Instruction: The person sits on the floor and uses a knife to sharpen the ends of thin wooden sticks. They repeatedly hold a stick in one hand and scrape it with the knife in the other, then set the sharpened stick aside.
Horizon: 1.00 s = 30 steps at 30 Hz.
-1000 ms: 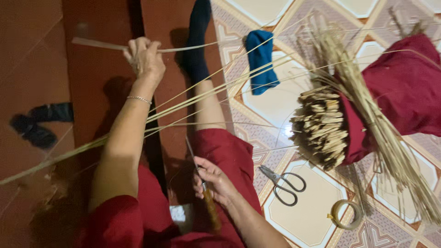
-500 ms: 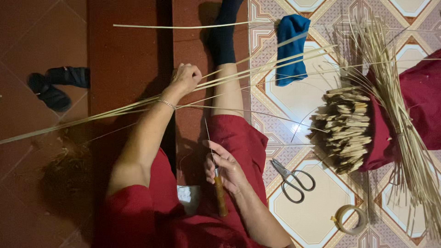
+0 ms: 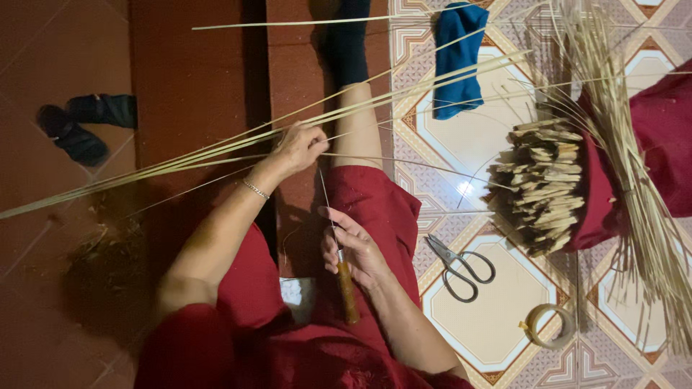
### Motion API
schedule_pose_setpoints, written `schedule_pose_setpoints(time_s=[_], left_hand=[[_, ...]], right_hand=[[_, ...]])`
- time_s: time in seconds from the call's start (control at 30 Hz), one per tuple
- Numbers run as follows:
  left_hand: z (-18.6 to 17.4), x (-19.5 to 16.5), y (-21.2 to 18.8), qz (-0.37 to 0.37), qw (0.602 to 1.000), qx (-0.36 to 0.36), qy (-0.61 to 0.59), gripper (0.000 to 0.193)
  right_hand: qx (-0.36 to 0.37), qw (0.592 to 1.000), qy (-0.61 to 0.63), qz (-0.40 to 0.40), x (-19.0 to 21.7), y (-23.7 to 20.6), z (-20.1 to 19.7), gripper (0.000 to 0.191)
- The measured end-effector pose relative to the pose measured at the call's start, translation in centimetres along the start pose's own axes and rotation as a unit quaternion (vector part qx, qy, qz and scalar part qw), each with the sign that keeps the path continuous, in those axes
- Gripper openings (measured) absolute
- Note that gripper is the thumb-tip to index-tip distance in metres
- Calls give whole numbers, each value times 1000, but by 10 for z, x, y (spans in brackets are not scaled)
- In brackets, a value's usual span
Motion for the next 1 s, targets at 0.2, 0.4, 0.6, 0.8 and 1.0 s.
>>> schedule_pose_setpoints(time_s=[0.2,0.4,0.6,0.8,1.0], left_hand=[[-8,-17,-28,-40,998,-21,-47,13],[-28,-69,-107,-53,989,-28,-138,13],[-38,-107,-199,-25,991,-61,-117,11],[-23,-121,-257,-56,985,-93,-137,7],[-12,-134,-282,-30,990,-129,-45,5]], right_hand=[[-17,996,-82,-30,-2,-10,4,57],[-8,986,-131,-101,12,-28,37,66],[-54,982,-161,-85,-4,-47,74,67],[-81,973,-216,-18,-46,-55,94,46],[-109,959,-262,23,-68,-70,98,34]])
Point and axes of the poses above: each hand's wrist, its own y-axis towards the middle knuckle, its own z-axis out of the palm, x = y × z, the point moved 4 cm from there along y, towards the middle knuckle, and after that the axes turned 10 degrees about x, right-handed, at the moved point
